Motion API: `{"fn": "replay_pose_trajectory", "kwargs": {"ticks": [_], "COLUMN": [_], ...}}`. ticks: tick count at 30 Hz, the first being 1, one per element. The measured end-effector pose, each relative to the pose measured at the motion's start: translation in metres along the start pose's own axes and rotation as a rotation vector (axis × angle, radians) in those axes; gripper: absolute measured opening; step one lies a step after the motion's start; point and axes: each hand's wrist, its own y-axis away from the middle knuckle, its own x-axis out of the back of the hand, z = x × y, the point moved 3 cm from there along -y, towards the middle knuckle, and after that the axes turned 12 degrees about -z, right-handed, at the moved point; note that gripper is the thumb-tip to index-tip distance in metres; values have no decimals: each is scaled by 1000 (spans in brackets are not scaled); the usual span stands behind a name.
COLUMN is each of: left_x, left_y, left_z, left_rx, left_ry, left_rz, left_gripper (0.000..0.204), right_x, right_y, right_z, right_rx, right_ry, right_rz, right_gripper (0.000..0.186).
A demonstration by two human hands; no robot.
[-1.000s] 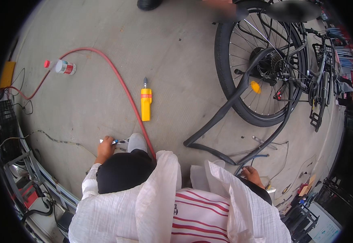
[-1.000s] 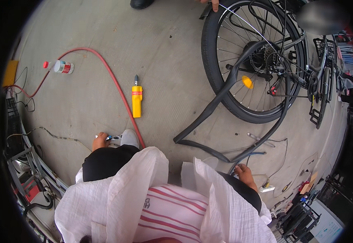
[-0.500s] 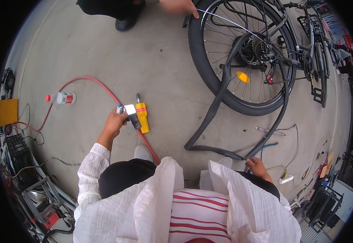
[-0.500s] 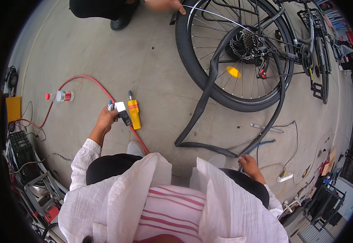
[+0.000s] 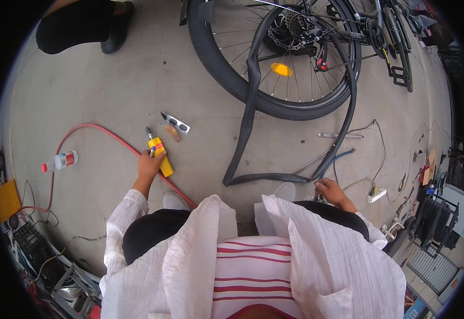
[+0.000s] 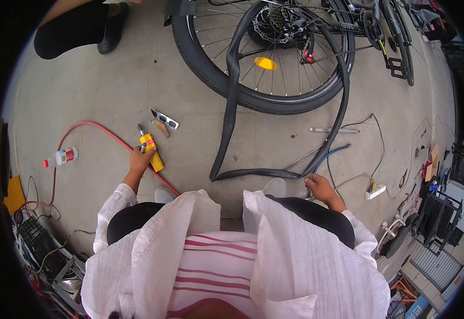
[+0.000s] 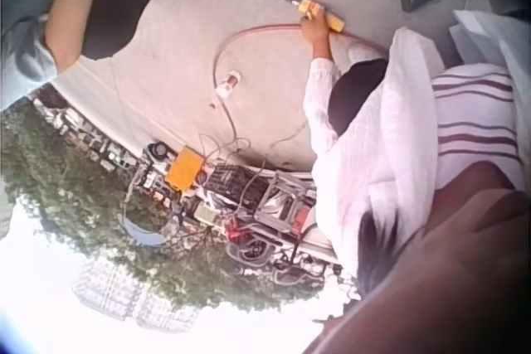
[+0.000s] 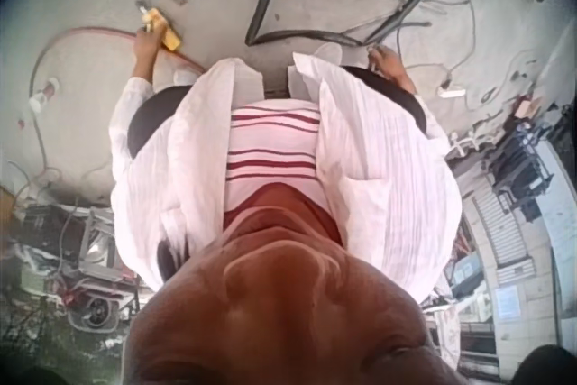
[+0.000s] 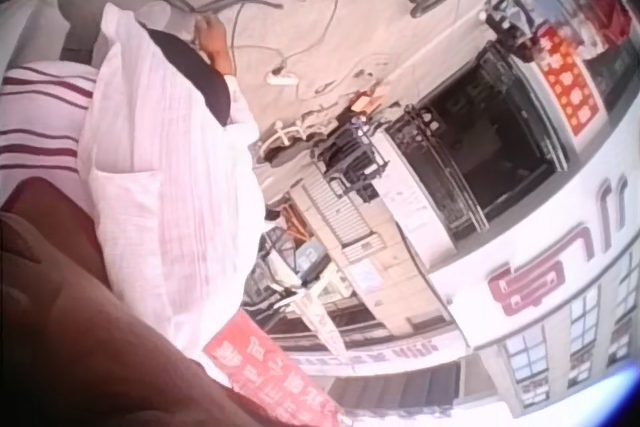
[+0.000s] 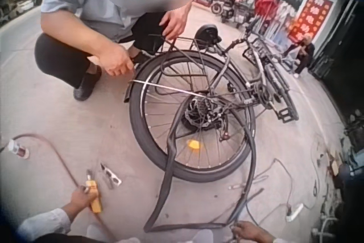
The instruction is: The person removes a bicycle tire from the rim, inflates the inner tube with a pump, and inspects it for leaks. They then place the tube back into the tire and reseat the tire onto the rim.
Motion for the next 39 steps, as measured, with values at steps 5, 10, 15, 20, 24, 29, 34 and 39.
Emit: {"fn": "replay_pose_trajectory", "kwargs": {"ticks": [5, 10, 15, 20, 24, 29, 34, 39], "left_x": [-3, 6, 5, 36, 27, -11, -40, -47], "left_y": [-10, 2, -16, 26, 28, 35, 57, 112], "left_z": [-6, 10, -13, 58, 102, 166, 206, 259], "left_rx": [84, 176, 320, 185, -45, -30, -152, -475], "left_ry": [272, 459, 356, 118, 86, 517, 760, 663], "left_rz": [-113, -337, -418, -220, -406, -684, -680, -747], "left_gripper": [47, 33, 33, 37, 42, 32, 33, 31], "right_x": [1, 2, 23, 60, 56, 46, 35, -16], "right_y": [-8, -12, -24, -24, -60, -64, -72, -58], "right_z": [-14, -8, -74, -189, -194, -190, -188, -215], "right_rx": [11, 103, 352, 612, 480, 538, 674, 641], "right_ry": [36, 71, 305, 597, 641, 291, 92, -130], "right_rz": [-32, -3, 71, 434, 373, 460, 290, -309], "right_gripper": [35, 33, 36, 67, 65, 50, 33, 27]}}
